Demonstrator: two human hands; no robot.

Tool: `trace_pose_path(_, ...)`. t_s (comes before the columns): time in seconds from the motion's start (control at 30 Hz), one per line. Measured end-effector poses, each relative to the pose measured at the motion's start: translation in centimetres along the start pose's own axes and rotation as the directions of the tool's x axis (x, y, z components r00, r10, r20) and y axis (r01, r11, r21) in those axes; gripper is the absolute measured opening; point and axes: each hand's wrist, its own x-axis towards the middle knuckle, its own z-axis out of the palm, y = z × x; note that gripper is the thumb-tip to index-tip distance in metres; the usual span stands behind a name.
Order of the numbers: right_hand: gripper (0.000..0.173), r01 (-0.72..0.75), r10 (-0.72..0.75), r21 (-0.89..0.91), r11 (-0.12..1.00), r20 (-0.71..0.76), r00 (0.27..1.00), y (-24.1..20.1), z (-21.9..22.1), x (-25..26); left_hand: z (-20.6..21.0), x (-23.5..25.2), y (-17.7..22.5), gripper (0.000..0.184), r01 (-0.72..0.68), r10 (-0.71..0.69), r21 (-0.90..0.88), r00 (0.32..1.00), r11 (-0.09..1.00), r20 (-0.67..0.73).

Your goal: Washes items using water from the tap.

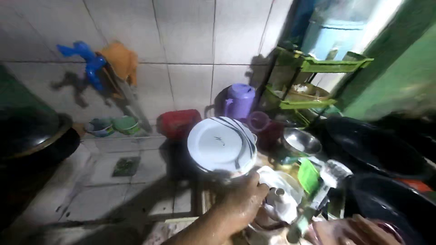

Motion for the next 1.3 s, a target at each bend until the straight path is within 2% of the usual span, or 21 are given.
trace_pose_path(0.07,0.078,-0.051,0.028,0.119,0.992,0.185,0.982,-1.0,3.6,2.8,-1.5,-1.5,-0.9,0.021,0.06,-0.078,-0.175,0.992,0.983,-0.099)
trace_pose_path(0.13,0.088,-0.125,0.049,0.209,0.97,0.335,0.941,-3.2,8.1,4.6,-2.3,-3.8,-2.7,0.022,0.093,-0.178,-0.435,0.971,0.896,-0.16)
trace_pose_path(0.2,0.072,-0.162,0.051,0.244,0.956,0.404,0.913,-5.8,12.7,5.4,-2.2,-6.4,-5.3,0.025,0.08,-0.263,-0.617,0.941,0.783,-0.212)
trace_pose_path(0.27,0.054,-0.139,0.036,0.223,0.965,0.414,0.91,-7.9,17.4,5.8,-2.5,-9.3,-7.7,0.038,0.108,-0.337,-0.758,0.929,0.643,-0.153)
trace_pose_path(0.37,0.045,0.059,-0.133,0.158,0.986,0.506,0.852,-9.5,24.7,5.8,-3.0,-12.7,-10.7,0.078,0.103,-0.478,-0.933,0.875,0.346,-0.081)
trace_pose_path(0.4,0.042,0.148,-0.183,0.107,0.983,0.553,0.813,-10.3,27.1,5.8,-3.5,-13.5,-12.0,0.08,0.1,-0.545,-0.959,0.836,0.265,-0.063)
trace_pose_path(0.47,0.036,0.271,-0.188,-0.004,0.963,0.711,0.678,-12.9,31.5,5.8,-5.2,-14.7,-15.1,0.062,0.074,-0.696,-0.992,0.718,0.1,-0.016)
trace_pose_path(0.53,0.039,0.34,-0.058,-0.106,0.935,0.897,0.438,-16.5,35.3,7.3,-7.7,-15.3,-19.0,0.039,0.007,-0.809,-0.997,0.584,-0.075,0.065)
trace_pose_path(0.57,0.039,0.356,-0.006,-0.142,0.924,0.923,0.384,-18.4,37.1,8.5,-8.8,-15.6,-20.8,0.031,-0.034,-0.831,-0.99,0.547,-0.138,0.097)
trace_pose_path(0.6,0.035,0.351,0.0,-0.167,0.921,0.903,0.429,-20.3,38.7,9.8,-9.9,-16.0,-22.4,0.028,-0.071,-0.84,-0.983,0.532,-0.169,0.106)
trace_pose_path(0.67,0.033,0.371,-0.161,-0.129,0.92,0.738,0.656,-23.6,41.9,13.4,-12.5,-16.4,-25.3,0.031,-0.088,-0.853,-0.986,0.516,-0.145,0.08)
trace_pose_path(0.7,0.039,0.408,-0.268,-0.084,0.909,0.631,0.728,-25.1,43.6,15.7,-13.8,-16.3,-26.8,0.035,-0.082,-0.861,-0.991,0.506,-0.108,0.052)
trace_pose_path(0.77,0.05,0.431,-0.348,-0.059,0.9,0.497,0.795,-28.1,47.4,20.5,-15.9,-15.6,-29.3,0.04,-0.044,-0.864,-0.999,0.503,-0.003,-0.02)
trace_pose_path(0.83,0.062,0.318,-0.217,-0.111,0.942,0.523,0.824,-30.3,50.6,24.2,-17.1,-14.8,-31.8,0.045,0.004,-0.815,-0.988,0.565,0.157,-0.127)
trace_pose_path(0.87,0.061,0.269,-0.162,-0.13,0.954,0.531,0.831,-30.8,51.8,25.4,-17.6,-14.3,-32.8,0.048,0.012,-0.782,-0.978,0.602,0.208,-0.159)
trace_pose_path(0.93,0.047,0.242,-0.118,-0.177,0.954,0.52,0.846,-31.2,52.9,26.5,-18.8,-13.2,-33.4,0.049,0.063,-0.774,-0.962,0.609,0.264,-0.173)
trace_pose_path(1.0,0.038,0.247,-0.108,-0.205,0.947,0.522,0.846,-31.1,52.9,26.8,-19.8,-12.8,-33.6,0.049,0.148,-0.74,-0.906,0.635,0.396,-0.22)
trace_pose_path(1.1,0.039,0.171,-0.099,-0.077,0.982,0.564,0.82,-30.0,51.9,27.7,-21.1,-12.5,-33.6,0.05,0.218,-0.705,-0.851,0.674,0.478,-0.223)
trace_pose_path(1.2,0.041,0.054,-0.084,0.07,0.996,0.578,0.812,-29.2,51.6,27.9,-21.4,-12.4,-33.9,0.044,0.244,-0.64,-0.738,0.702,0.629,-0.314)
trace_pose_path(1.23,0.044,0.012,-0.076,0.115,0.993,0.574,0.815,-28.9,51.5,27.5,-21.3,-12.2,-34.2,0.043,0.208,-0.631,-0.75,0.701,0.628,-0.334)
trace_pose_path(1.3,0.056,-0.045,-0.063,0.185,0.982,0.538,0.84,-28.0,51.5,26.7,-21.5,-11.2,-34.5,0.042,0.137,-0.693,-0.866,0.664,0.481,-0.28)
